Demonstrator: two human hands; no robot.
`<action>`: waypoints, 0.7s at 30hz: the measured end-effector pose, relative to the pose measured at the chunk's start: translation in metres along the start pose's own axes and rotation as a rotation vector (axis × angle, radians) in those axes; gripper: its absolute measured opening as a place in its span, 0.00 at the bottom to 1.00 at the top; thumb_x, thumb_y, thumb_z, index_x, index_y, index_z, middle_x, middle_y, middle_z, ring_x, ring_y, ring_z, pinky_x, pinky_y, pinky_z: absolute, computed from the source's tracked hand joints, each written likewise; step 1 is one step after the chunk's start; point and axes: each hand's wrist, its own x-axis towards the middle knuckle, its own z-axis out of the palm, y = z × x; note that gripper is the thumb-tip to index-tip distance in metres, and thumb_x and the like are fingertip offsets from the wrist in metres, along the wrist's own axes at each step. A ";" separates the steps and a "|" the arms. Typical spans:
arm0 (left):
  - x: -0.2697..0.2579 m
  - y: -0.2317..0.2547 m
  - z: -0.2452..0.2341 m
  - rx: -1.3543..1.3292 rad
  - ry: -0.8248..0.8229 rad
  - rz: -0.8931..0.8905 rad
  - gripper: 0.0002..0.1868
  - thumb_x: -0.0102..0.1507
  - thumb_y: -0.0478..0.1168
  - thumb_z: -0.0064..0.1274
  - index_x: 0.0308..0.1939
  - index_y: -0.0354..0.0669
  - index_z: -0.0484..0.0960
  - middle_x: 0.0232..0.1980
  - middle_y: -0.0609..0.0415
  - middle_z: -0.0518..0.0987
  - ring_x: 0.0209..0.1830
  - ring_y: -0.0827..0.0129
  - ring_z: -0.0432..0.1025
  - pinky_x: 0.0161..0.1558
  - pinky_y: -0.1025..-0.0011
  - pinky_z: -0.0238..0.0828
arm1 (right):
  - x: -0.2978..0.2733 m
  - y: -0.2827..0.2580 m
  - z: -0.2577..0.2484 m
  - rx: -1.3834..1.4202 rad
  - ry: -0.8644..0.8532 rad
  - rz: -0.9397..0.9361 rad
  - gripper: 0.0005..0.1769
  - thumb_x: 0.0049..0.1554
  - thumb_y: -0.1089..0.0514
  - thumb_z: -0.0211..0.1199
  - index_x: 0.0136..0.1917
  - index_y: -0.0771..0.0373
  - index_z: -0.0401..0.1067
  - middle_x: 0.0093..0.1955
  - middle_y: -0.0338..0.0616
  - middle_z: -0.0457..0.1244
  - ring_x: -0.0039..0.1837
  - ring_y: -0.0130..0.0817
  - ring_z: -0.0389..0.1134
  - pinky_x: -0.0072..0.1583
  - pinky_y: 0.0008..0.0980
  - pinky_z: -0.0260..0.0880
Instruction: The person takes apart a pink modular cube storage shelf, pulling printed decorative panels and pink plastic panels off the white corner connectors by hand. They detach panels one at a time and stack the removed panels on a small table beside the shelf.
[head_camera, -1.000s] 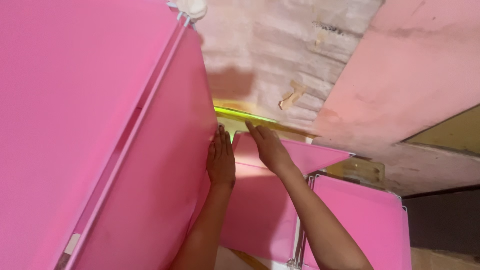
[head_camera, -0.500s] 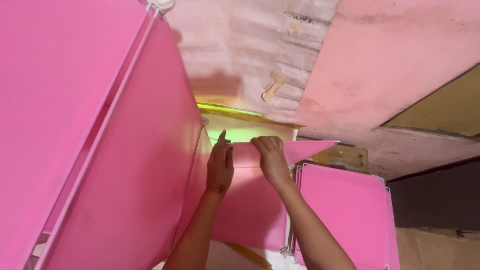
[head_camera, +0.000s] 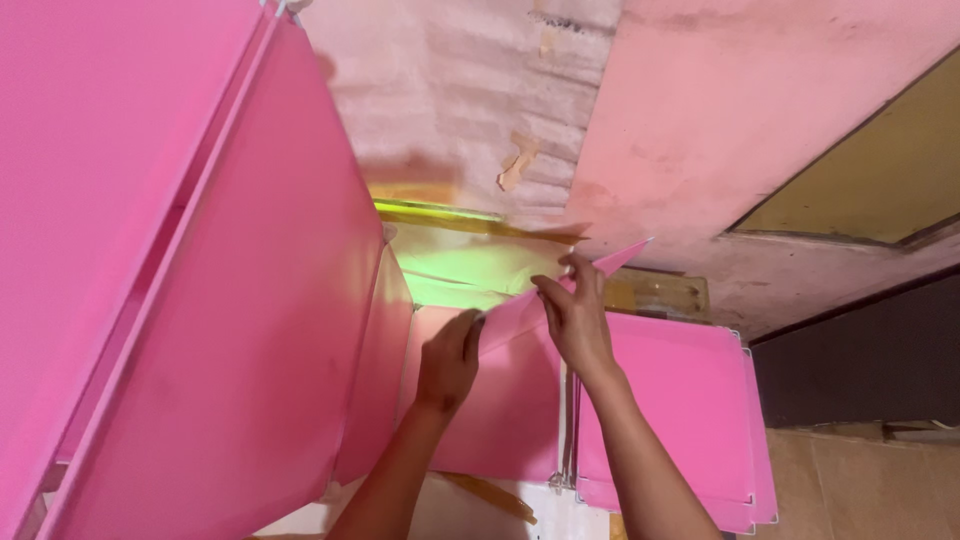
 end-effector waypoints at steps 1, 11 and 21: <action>-0.008 0.001 -0.001 0.014 -0.024 -0.027 0.11 0.70 0.40 0.49 0.52 0.37 0.80 0.47 0.39 0.83 0.44 0.44 0.79 0.42 0.56 0.78 | -0.008 0.001 0.001 0.007 0.001 0.025 0.18 0.54 0.69 0.67 0.57 0.58 0.77 0.65 0.54 0.59 0.60 0.50 0.60 0.58 0.43 0.69; -0.081 -0.010 0.007 -0.047 -0.151 -0.238 0.17 0.69 0.36 0.45 0.62 0.40 0.67 0.36 0.38 0.80 0.33 0.47 0.79 0.34 0.55 0.74 | -0.092 -0.047 0.024 0.395 -0.419 0.342 0.38 0.61 0.72 0.51 0.82 0.59 0.50 0.53 0.47 0.63 0.50 0.34 0.67 0.53 0.31 0.75; -0.118 -0.018 -0.001 -0.114 -0.172 -0.166 0.30 0.57 0.26 0.46 0.65 0.41 0.64 0.48 0.37 0.82 0.39 0.48 0.80 0.36 0.58 0.77 | -0.149 -0.034 0.021 0.469 -0.464 0.553 0.24 0.63 0.63 0.57 0.72 0.60 0.65 0.56 0.48 0.66 0.52 0.35 0.69 0.52 0.32 0.73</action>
